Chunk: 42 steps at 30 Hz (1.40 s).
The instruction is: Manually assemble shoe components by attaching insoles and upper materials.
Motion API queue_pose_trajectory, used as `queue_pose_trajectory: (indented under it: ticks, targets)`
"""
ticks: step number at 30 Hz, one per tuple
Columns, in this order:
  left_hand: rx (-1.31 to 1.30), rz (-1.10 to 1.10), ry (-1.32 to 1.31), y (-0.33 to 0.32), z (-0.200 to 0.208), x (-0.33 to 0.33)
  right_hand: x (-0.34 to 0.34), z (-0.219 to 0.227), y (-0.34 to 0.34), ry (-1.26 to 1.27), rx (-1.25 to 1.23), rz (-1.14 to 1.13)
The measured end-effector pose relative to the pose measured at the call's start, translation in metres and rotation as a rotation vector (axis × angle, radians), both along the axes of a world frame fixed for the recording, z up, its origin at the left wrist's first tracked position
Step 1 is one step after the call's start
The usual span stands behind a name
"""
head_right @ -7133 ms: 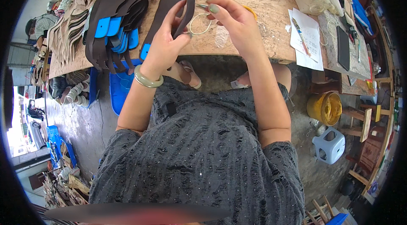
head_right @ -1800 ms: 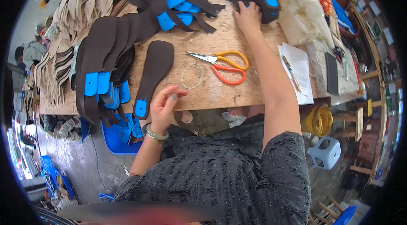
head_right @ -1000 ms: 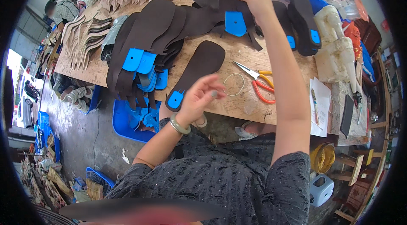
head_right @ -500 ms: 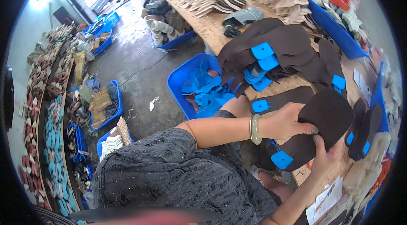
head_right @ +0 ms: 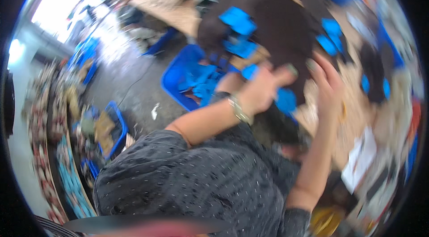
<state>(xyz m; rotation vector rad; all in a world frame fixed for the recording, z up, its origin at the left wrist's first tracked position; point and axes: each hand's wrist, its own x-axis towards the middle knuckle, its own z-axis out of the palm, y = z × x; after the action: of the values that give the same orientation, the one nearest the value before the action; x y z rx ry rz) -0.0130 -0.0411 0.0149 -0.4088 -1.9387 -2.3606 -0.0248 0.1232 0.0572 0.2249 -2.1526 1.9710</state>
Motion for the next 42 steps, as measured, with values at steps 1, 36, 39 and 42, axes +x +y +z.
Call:
queue_pose_trajectory:
  ticks: [1,36,39,42]
  targets:
    - [0.293,-0.111,-0.189,0.003,0.01,-0.006,-0.003,-0.004,-0.001,-0.039,0.009,0.01]
    - [0.681,-0.973,-0.537,0.014,-0.022,-0.008,0.018,-0.02,0.023,-0.17,-0.33,0.365]
    - [0.46,-0.749,-0.472,0.017,-0.01,-0.007,0.019,-0.029,0.03,-0.016,-0.251,0.122]
    - [0.317,-0.511,-0.382,0.03,-0.006,-0.004,0.03,-0.029,0.025,-0.017,-0.164,-0.164]
